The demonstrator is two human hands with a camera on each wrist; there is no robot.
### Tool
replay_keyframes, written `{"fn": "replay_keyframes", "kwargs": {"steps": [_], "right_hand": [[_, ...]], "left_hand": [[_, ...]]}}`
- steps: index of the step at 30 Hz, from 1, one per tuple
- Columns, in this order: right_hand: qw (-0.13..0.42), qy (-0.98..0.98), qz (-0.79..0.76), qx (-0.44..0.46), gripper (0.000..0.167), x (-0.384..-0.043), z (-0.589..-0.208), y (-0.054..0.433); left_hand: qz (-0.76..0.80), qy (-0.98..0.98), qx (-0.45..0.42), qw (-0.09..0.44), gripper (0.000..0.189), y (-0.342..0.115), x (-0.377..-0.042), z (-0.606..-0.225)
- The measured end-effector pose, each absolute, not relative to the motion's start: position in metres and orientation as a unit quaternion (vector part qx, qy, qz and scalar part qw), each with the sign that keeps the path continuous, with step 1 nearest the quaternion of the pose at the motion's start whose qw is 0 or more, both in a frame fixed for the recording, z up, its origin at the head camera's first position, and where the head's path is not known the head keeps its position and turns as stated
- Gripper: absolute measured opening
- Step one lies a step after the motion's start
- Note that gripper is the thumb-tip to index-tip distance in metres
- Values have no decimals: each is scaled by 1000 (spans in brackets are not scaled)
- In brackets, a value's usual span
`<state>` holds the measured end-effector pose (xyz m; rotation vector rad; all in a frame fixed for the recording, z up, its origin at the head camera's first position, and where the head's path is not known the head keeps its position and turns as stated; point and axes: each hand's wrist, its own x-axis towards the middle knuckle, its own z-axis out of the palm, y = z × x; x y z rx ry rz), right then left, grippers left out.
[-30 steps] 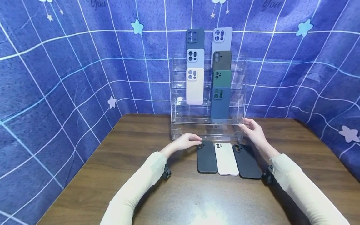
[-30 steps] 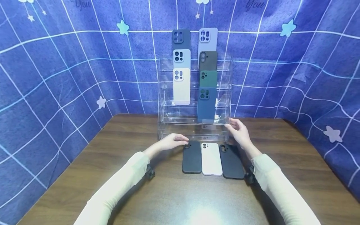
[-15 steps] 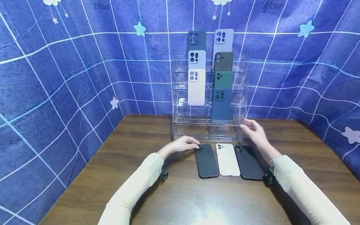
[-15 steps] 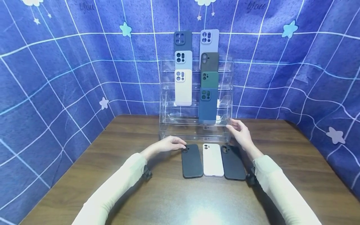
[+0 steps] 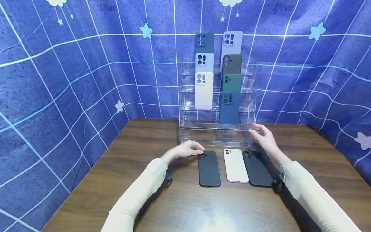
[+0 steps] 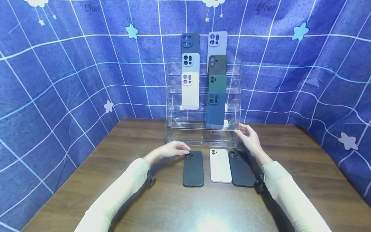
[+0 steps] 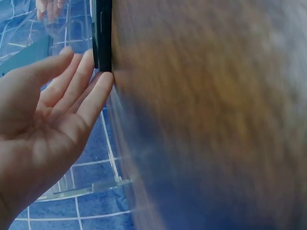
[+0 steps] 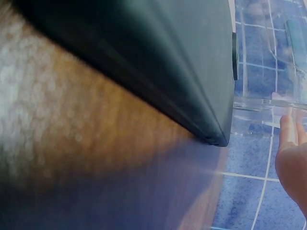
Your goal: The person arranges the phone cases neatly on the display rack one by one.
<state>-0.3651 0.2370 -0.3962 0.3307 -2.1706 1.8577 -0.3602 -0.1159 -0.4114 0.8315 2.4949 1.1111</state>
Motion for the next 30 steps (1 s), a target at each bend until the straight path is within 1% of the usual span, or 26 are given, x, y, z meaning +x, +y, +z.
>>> {"fn": "replay_keyframes", "kwargs": {"steps": [5, 9, 19, 30], "right_hand": [[134, -748, 640, 111, 54, -375, -407, 243], [138, -751, 637, 109, 55, -380, -414, 245], [144, -753, 631, 116, 55, -380, -413, 245], [143, -752, 634, 112, 53, -379, -412, 245]], "left_hand": [[393, 865, 284, 130, 25, -112, -361, -411], [385, 875, 261, 136, 26, -110, -361, -412], [366, 893, 210, 158, 31, -109, -360, -410], [354, 905, 186, 148, 27, -101, -360, -410]]}}
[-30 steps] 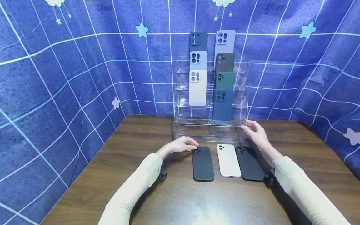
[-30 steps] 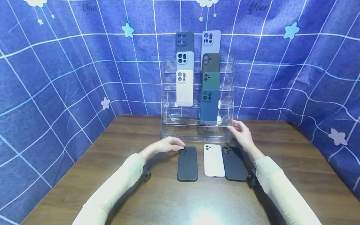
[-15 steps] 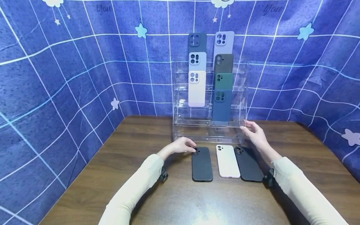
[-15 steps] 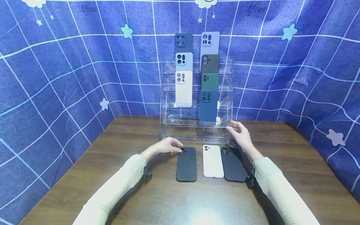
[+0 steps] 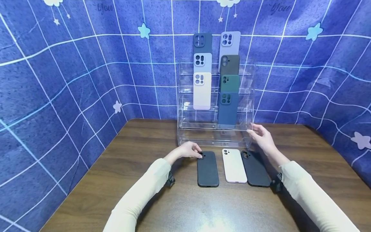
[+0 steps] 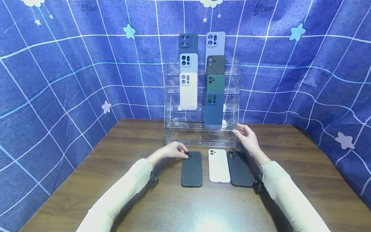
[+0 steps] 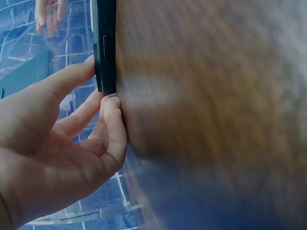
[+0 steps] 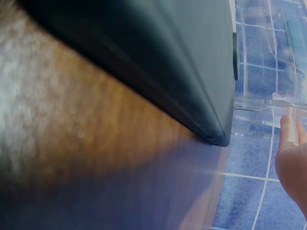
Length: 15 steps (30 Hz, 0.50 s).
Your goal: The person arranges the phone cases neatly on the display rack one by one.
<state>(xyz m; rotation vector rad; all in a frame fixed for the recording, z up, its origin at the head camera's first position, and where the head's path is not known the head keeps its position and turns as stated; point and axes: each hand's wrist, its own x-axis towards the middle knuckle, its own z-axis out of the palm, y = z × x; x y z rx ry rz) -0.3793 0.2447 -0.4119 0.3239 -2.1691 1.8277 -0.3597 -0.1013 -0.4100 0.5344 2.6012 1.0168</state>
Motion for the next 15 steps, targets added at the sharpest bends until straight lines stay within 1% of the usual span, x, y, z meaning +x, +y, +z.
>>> {"fn": "replay_keyframes", "kwargs": {"steps": [5, 9, 12, 15], "right_hand": [[144, -753, 632, 112, 53, -381, -412, 244], [142, -754, 630, 120, 53, -380, -412, 243], [141, -751, 633, 126, 52, -379, -411, 243], [142, -748, 636, 125, 53, -379, -412, 244]], "left_hand": [[337, 911, 192, 136, 24, -101, -362, -411], [326, 913, 214, 118, 21, -104, -364, -412], [344, 905, 223, 110, 21, -105, -364, -412], [389, 888, 217, 115, 23, -106, -364, -412]]}}
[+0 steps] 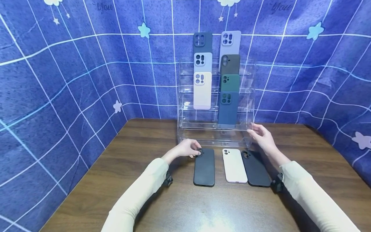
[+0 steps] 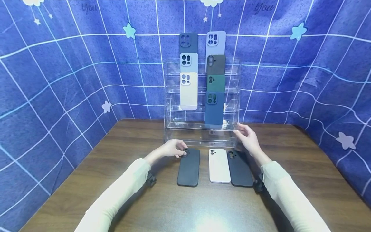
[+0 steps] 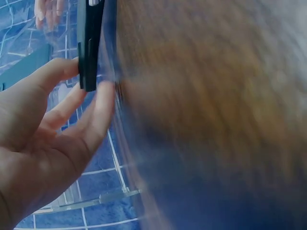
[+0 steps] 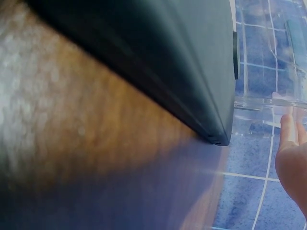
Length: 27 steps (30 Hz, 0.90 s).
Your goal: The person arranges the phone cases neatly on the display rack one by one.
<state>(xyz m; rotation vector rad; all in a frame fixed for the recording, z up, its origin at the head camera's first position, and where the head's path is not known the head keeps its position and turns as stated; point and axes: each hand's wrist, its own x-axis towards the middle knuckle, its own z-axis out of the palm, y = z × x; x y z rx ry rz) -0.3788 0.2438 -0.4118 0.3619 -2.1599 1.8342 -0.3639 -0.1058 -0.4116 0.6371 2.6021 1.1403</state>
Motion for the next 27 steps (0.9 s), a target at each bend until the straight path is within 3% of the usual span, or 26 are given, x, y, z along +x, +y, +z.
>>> {"fn": "replay_keyframes", "kwargs": {"steps": [6, 27], "right_hand": [[143, -745, 639, 129, 54, -382, -415, 245], [142, -741, 643, 130, 54, -382, -415, 246]], "left_hand": [[452, 863, 195, 113, 27, -107, -363, -411], [532, 826, 186, 1, 37, -116, -362, -396]]}}
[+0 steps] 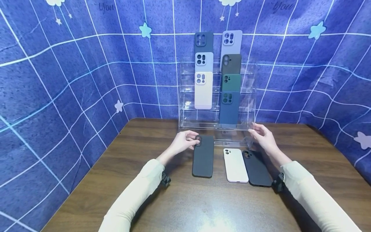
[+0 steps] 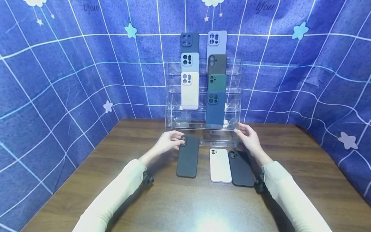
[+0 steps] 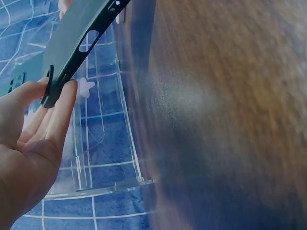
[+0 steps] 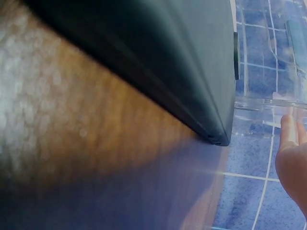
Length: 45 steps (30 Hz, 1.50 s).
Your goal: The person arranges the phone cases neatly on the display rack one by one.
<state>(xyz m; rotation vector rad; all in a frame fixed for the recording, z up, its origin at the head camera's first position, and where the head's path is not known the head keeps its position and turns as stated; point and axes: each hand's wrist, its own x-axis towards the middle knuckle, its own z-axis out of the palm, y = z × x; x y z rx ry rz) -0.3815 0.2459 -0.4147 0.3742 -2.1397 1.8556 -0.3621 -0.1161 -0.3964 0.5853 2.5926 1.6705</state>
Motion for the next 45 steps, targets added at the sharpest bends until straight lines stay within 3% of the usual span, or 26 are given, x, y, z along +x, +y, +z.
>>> {"fn": "replay_keyframes", "kwargs": {"steps": [15, 45], "right_hand": [[149, -747, 634, 130, 54, -381, -415, 245], [145, -749, 634, 128, 54, -379, -413, 244]], "left_hand": [[521, 823, 210, -85, 34, -119, -356, -389], [527, 799, 227, -178, 34, -127, -361, -347]]}}
